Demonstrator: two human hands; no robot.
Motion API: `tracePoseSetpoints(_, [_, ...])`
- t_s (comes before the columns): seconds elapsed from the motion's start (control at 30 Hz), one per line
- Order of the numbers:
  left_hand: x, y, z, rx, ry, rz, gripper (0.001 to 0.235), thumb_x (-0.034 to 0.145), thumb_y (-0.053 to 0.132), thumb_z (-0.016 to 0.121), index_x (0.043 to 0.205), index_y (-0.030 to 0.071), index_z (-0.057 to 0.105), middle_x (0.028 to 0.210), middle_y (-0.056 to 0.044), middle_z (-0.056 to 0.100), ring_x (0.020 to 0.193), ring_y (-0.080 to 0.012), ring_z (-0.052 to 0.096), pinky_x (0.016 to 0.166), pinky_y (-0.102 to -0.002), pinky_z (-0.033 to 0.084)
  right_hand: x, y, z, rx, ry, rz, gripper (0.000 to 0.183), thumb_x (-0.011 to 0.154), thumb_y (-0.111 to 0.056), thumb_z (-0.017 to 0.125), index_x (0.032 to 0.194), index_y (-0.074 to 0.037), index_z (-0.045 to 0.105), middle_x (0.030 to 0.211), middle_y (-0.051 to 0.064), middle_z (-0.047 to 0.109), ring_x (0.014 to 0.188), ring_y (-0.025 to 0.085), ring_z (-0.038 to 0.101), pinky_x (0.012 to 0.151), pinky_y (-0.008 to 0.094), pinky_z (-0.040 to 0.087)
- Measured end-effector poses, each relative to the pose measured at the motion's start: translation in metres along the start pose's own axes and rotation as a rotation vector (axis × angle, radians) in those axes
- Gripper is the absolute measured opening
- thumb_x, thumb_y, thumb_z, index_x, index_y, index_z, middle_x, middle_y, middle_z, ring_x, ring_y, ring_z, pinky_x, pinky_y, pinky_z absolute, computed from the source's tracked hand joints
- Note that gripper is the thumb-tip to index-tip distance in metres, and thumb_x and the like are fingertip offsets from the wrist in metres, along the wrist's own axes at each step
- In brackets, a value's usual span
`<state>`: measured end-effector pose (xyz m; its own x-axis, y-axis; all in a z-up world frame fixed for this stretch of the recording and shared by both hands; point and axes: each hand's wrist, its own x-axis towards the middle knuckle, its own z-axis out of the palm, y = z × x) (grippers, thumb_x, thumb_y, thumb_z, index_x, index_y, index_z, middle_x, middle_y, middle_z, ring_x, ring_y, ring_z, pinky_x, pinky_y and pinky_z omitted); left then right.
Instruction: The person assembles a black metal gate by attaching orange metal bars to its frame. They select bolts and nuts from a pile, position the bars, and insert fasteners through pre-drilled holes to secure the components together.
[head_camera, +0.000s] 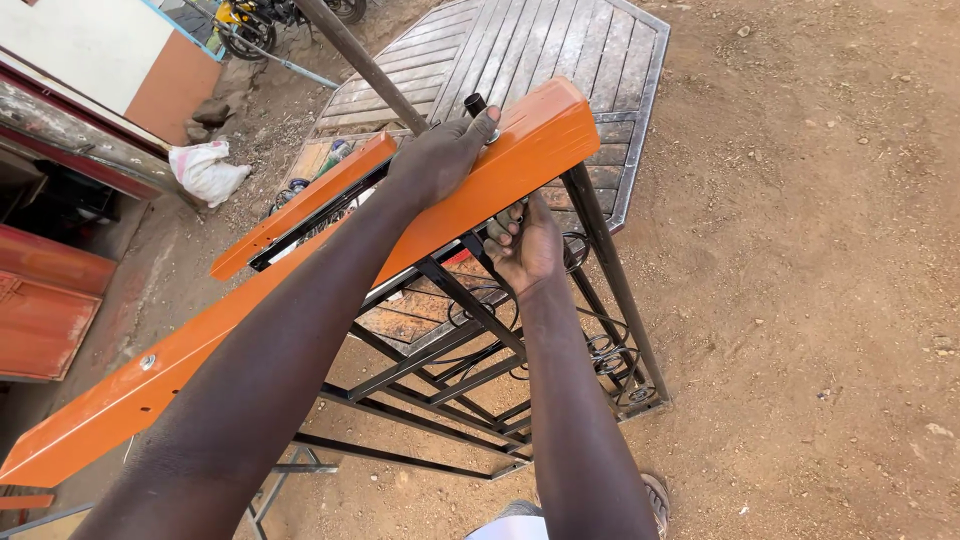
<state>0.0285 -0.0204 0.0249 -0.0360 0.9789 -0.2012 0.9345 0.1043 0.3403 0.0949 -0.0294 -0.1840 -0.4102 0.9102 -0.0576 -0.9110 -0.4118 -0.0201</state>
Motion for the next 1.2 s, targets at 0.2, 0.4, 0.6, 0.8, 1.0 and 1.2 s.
tracePoseSetpoints(0.2, [0.003,-0.003,0.001,0.002,-0.013,0.010,0.076,0.094,0.080,0.023,0.134,0.032,0.065,0.123,-0.008,0.072,0.133,-0.0419,0.055,0.121,-0.057,0.029,-0.015,-0.005,0.015,-0.079,0.091,-0.103,0.028,0.108,-0.041,0.049,0.093,-0.017,0.050,0.075,-0.001,0.045,0.061,0.014,0.052,0.053,0.023,0.037])
tracePoseSetpoints(0.4, [0.011,-0.013,0.001,-0.031,-0.025,0.032,0.079,0.097,0.080,0.021,0.135,0.028,0.065,0.114,-0.009,0.074,0.124,-0.0402,0.062,0.116,-0.057,0.035,-0.028,-0.001,0.013,-0.088,-0.039,-0.222,0.019,0.108,-0.033,0.055,0.099,-0.017,0.051,0.082,0.001,0.049,0.073,0.016,0.060,0.061,0.022,0.045])
tracePoseSetpoints(0.6, [0.007,-0.010,-0.002,-0.081,-0.037,0.038,0.077,0.097,0.079,0.024,0.132,0.026,0.067,0.110,-0.008,0.075,0.119,-0.0386,0.066,0.114,-0.056,0.038,-0.003,0.004,0.010,-0.146,0.110,-0.132,0.048,0.107,-0.054,0.046,0.079,-0.015,0.051,0.054,-0.002,0.031,0.044,0.014,0.042,0.039,0.023,0.028])
tracePoseSetpoints(0.8, [0.007,-0.011,-0.004,-0.086,-0.024,0.051,0.079,0.097,0.078,0.024,0.129,0.021,0.067,0.110,-0.010,0.074,0.112,-0.0384,0.069,0.107,-0.055,0.045,-0.024,0.002,0.017,-0.124,-0.059,-0.247,0.022,0.109,-0.040,0.050,0.102,-0.019,0.053,0.076,-0.007,0.036,0.065,0.010,0.046,0.050,0.018,0.035])
tracePoseSetpoints(1.0, [0.001,-0.003,-0.006,-0.089,-0.051,0.051,0.078,0.098,0.076,0.024,0.131,0.019,0.066,0.112,-0.010,0.074,0.112,-0.0373,0.069,0.105,-0.056,0.046,0.003,0.004,0.000,-0.107,0.047,-0.156,0.039,0.110,-0.045,0.039,0.087,-0.016,0.049,0.062,-0.005,0.029,0.049,0.011,0.038,0.037,0.019,0.027])
tracePoseSetpoints(1.2, [0.008,-0.011,-0.003,-0.060,-0.035,0.052,0.077,0.098,0.077,0.022,0.124,0.020,0.066,0.106,-0.010,0.072,0.106,-0.0359,0.070,0.100,-0.055,0.048,-0.026,-0.006,0.022,-0.255,0.048,-0.200,0.027,0.111,-0.041,0.042,0.109,-0.015,0.050,0.069,-0.003,0.038,0.056,0.011,0.044,0.044,0.020,0.032])
